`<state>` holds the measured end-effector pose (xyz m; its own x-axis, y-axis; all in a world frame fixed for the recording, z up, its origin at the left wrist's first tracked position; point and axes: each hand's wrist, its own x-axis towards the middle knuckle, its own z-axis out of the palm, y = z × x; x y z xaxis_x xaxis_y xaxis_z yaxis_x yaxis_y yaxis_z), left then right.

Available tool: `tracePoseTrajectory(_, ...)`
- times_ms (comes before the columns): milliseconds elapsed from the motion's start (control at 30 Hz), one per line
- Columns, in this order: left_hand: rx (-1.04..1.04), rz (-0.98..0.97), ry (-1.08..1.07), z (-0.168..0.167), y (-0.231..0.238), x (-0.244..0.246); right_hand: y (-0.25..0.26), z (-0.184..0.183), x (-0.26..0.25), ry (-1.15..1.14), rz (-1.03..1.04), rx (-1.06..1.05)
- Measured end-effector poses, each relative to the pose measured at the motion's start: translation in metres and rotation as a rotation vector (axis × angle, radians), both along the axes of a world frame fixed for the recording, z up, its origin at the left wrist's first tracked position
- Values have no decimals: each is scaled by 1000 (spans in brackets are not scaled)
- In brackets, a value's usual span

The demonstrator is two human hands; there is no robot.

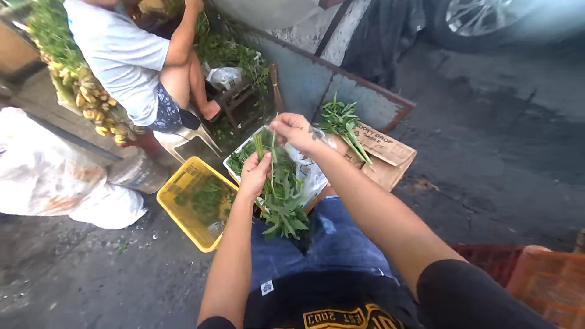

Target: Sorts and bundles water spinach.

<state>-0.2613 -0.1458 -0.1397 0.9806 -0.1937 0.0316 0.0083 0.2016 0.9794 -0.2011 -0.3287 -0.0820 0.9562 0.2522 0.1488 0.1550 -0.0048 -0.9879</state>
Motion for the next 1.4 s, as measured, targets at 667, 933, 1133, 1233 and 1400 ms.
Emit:
tracePoseTrajectory(667, 246, 9, 49, -32, -7, -14, -6, -48, -19, 98, 27, -110)
tracePoseTrajectory(933, 249, -12, 106, -39, 3, -12, -30, -65, -2, -138, -110, -376)
tracePoseTrajectory(1133, 210, -4, 147, -37, -2, -7, -28, -51, -6, -71, -31, -442)
tracePoseTrajectory(1233, 246, -43, 147, -38, -9, -5, -15, -44, -12, -90, 37, -138)
tracePoseTrajectory(1400, 232, -38, 76, -32, -7, -2, -4, -50, -16, -71, -44, 39)
